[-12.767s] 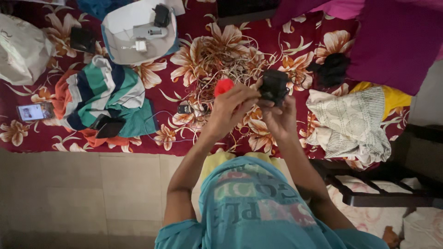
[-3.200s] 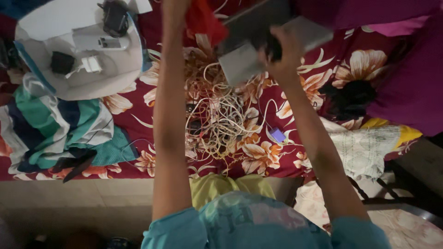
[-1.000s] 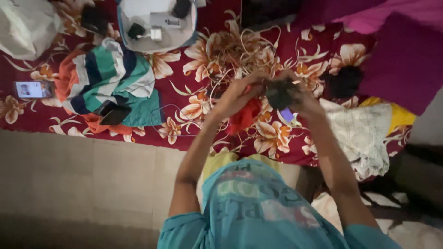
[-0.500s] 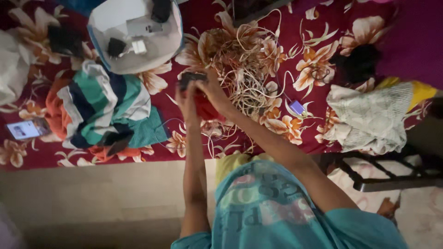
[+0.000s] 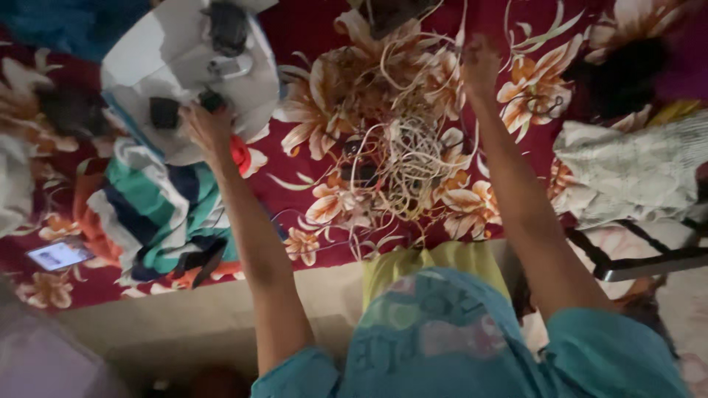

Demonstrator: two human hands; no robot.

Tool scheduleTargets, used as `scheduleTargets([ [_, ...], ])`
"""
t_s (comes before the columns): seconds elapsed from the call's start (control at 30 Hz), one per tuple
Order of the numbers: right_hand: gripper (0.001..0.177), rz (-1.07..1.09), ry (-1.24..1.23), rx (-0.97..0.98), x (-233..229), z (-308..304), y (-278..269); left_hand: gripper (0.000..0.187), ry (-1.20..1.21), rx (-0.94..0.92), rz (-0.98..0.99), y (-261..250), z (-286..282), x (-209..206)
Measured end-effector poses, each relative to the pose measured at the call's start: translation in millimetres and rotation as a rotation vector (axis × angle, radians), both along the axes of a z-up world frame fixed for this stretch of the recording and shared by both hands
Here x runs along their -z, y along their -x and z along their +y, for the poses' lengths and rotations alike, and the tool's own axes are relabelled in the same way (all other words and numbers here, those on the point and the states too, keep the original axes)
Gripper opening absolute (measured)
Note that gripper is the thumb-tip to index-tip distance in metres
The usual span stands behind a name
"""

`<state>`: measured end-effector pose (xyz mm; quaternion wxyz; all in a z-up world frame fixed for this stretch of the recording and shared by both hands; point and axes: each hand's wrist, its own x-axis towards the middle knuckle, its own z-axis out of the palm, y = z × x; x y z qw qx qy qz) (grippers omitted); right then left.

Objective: The person sorts and untangles a pile of tangled cables and small electronic accessories on a floral bedspread. They repeatedly pick up, separate, and place down various cables, adapters, and a red cloth, moving items around the bed surface.

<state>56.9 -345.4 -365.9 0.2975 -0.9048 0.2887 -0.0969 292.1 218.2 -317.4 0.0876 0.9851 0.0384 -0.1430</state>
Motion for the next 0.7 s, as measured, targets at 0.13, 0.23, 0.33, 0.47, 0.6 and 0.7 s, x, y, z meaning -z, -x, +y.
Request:
scheduleTargets([
  [0.13,0.027,0.09,-0.061,0.147,35,-12,-23,0.088,0.315,-0.004,-0.342,35,-32,-51],
  [0.23,0.024,0.169,0.065,0.027,32,-15,-30,0.063,0.334,-0.068,-0.276,77,-56,-100],
  [0.33,0.02,0.059,-0.069,0.061,-7,-8,-39,0.029,0.259,0.178,-0.458,139,-84,-126],
  [0.47,0.018,-0.101,-0.821,0.153,-98,-1,17,0.037,0.125,0.018,-0.161,178,-77,-116],
  [0.6,0.02,-0.164,-0.942,-0.035,-221,17,73,0.068,-0.139,-0.009,-0.078,169,-47,-127],
  [0.7,0.025,0.081,-0.941,-0.004,-299,51,112,0.107,0.192,0.219,-0.374,179,-79,-187],
])
